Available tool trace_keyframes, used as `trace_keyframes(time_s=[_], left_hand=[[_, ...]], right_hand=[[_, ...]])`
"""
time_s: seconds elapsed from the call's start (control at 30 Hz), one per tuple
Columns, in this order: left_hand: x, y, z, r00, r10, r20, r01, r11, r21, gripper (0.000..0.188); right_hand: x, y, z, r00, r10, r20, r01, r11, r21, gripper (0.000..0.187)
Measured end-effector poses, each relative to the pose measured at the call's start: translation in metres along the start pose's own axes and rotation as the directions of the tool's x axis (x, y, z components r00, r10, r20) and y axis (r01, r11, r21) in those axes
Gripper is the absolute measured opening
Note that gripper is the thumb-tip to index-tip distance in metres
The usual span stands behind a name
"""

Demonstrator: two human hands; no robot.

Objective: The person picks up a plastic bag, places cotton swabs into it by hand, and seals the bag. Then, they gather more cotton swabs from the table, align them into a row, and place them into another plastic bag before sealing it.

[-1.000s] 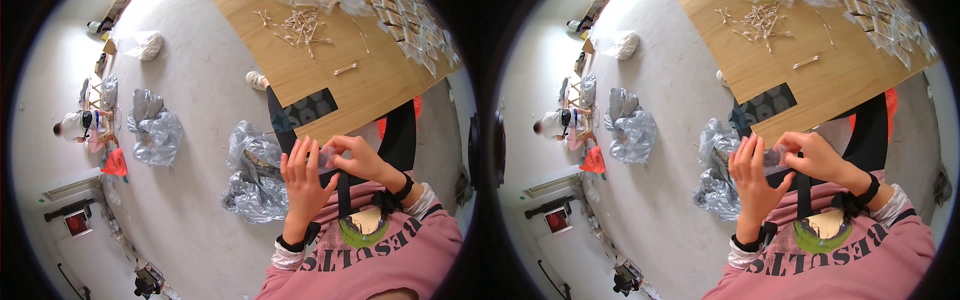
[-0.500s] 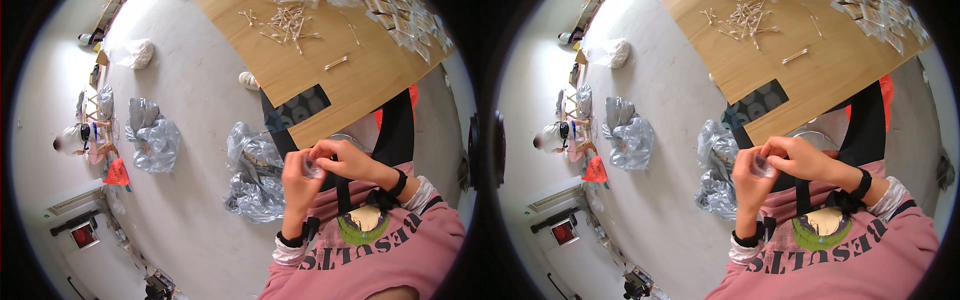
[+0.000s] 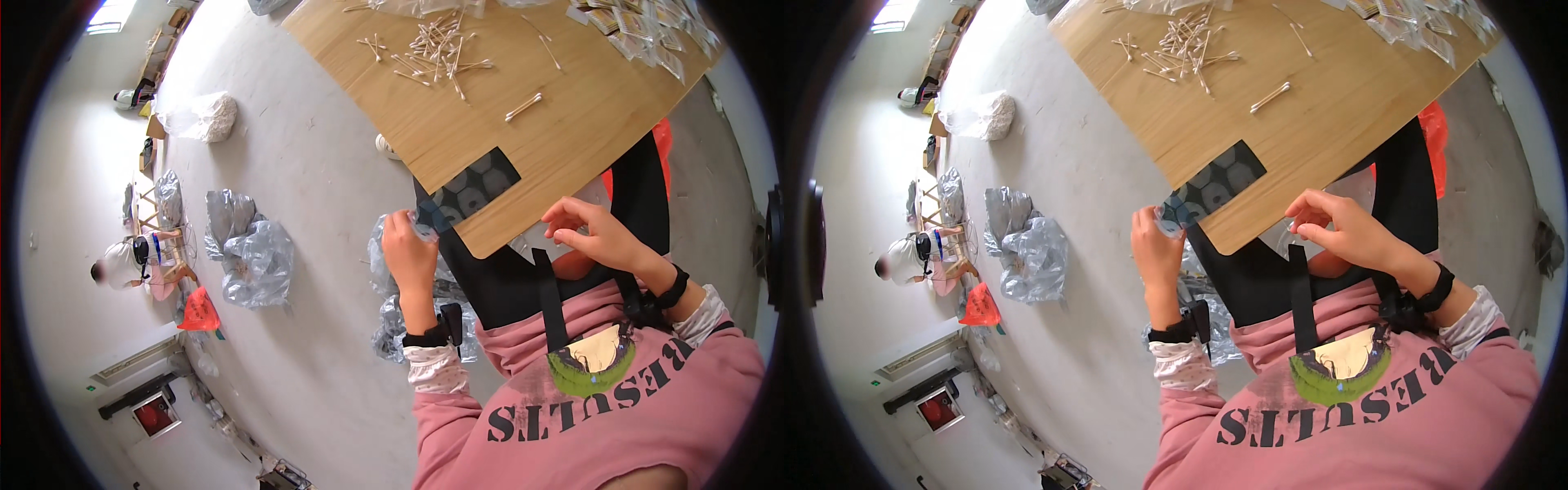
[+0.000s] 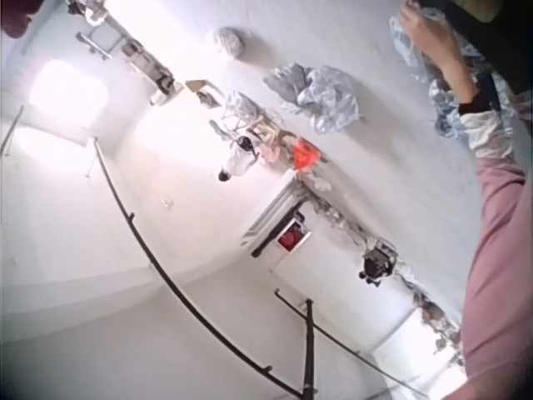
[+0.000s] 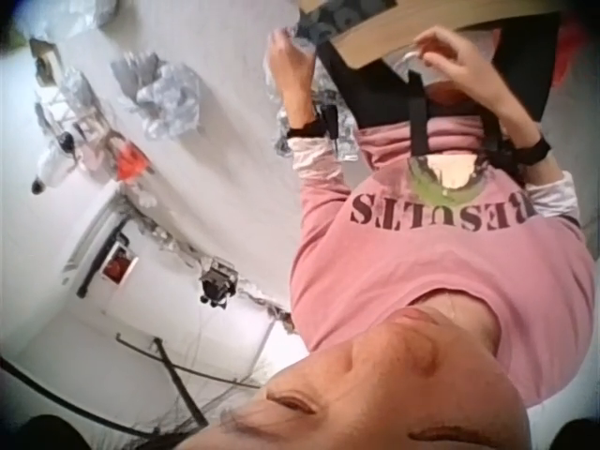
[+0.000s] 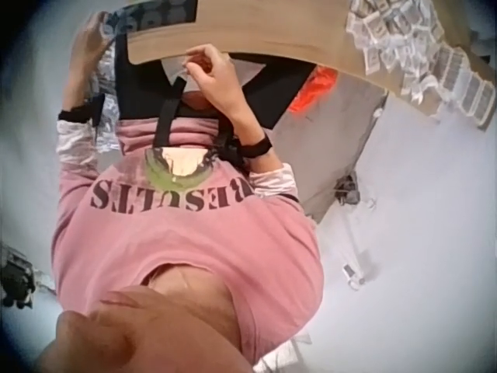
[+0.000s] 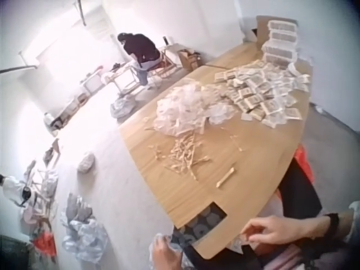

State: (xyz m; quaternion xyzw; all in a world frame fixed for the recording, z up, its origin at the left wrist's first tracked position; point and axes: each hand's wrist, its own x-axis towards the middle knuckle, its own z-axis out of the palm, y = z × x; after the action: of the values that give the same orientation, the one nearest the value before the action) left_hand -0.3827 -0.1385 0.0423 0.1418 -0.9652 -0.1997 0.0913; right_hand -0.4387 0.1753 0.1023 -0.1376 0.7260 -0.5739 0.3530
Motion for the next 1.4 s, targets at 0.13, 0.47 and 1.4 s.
trace_keyframes(time_s=[0.13, 0.47, 1.4], left_hand=[[0.016, 0.02, -0.003, 0.993, 0.113, 0.032, -0.114, 0.993, 0.02, 0.049], [0.009, 0.024, -0.024, 0.977, 0.143, 0.158, -0.097, 0.959, -0.266, 0.093], [0.019, 0.058, -0.012, 0.961, 0.243, 0.136, -0.222, 0.963, -0.154, 0.095]], right_hand=[[0.0, 0.003, -0.002, 1.0, -0.009, -0.021, 0.009, 1.0, 0.01, 0.021], [-0.001, 0.006, -0.008, 0.998, -0.052, -0.035, 0.05, 0.998, -0.036, 0.022], [0.031, -0.004, -0.033, 0.989, -0.13, -0.071, 0.121, 0.985, -0.124, 0.023]])
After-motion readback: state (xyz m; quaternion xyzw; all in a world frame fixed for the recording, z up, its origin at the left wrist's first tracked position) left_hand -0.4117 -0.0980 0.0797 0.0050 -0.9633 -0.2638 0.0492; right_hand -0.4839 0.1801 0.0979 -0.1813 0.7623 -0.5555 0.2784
